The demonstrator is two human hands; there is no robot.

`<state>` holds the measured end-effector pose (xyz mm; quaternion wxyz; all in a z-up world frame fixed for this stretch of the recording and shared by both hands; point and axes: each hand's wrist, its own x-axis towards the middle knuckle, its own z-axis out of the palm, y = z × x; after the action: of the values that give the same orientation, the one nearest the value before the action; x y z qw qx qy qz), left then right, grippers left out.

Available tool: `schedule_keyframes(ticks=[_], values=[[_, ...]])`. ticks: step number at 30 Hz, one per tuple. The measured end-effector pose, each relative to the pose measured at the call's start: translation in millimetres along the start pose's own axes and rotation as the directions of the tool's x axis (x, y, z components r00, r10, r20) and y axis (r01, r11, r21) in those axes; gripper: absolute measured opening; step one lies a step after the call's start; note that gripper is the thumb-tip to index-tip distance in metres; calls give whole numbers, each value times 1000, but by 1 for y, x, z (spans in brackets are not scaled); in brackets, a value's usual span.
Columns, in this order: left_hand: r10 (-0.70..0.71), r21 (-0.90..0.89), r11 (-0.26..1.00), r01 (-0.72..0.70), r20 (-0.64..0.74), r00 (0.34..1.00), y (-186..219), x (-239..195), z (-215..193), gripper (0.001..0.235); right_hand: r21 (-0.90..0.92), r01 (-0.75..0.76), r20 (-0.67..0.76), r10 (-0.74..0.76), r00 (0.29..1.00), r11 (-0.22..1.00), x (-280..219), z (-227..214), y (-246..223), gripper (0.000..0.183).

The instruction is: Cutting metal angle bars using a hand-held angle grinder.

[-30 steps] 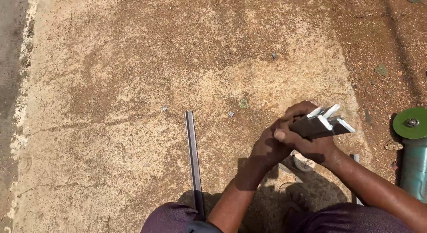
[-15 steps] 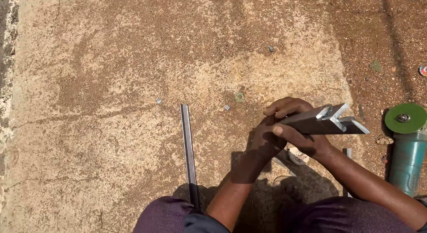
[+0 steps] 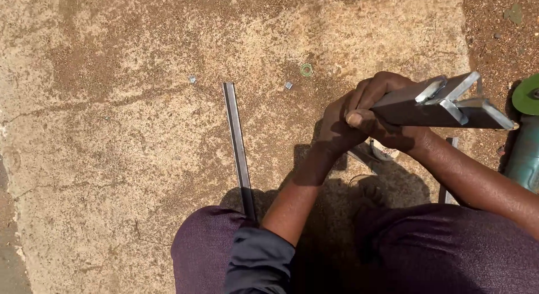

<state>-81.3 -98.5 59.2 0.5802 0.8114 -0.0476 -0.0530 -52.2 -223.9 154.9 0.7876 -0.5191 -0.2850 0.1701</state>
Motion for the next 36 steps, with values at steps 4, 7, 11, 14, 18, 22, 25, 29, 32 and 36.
schedule_keyframes(ticks=[4, 7, 11, 14, 18, 22, 25, 29, 32, 36], values=[[31, -115, 993, -30, 5, 999, -16, 4, 5, 44, -70, -47, 24, 48, 999, 996, 1, -13, 4, 16], [-56, -275, 959, 67, 45, 997, -25, -12, 15, 33, -125, -55, 66, 63, 996, 991, 3, -5, 1, 14], [-144, 8, 990, 144, 107, 984, -46, -5, 17, 29, -106, -11, 75, 19, 997, 994, 12, 3, -3, 17], [115, 176, 978, -112, -5, 993, 0, 4, -5, 43, -314, 30, 56, -13, 998, 949, 8, 8, -11, 20], [316, 133, 943, -304, -78, 946, 33, 4, -7, 62, -258, -27, -11, 25, 1000, 966, -2, -5, -34, 22], [82, 141, 986, -91, 71, 994, 47, -3, 3, 37, -84, -57, -193, 40, 980, 995, -16, -14, -51, 25], [59, 292, 953, -86, 99, 993, 47, 12, 1, 27, -114, -42, -381, -4, 925, 993, -26, -36, -43, 26], [-62, 578, 816, -29, 137, 989, 17, 22, -1, 20, -8, -508, -702, 357, 616, 861, -51, -71, 3, 38], [-148, 709, 704, -22, 177, 973, -11, 31, 1, 9, 189, -558, -745, 488, 454, 808, -53, -82, 31, 44], [-143, 756, 648, -90, 236, 961, -45, 45, 8, 7, 381, -488, -738, 576, 352, 785, -68, -105, 74, 36]])
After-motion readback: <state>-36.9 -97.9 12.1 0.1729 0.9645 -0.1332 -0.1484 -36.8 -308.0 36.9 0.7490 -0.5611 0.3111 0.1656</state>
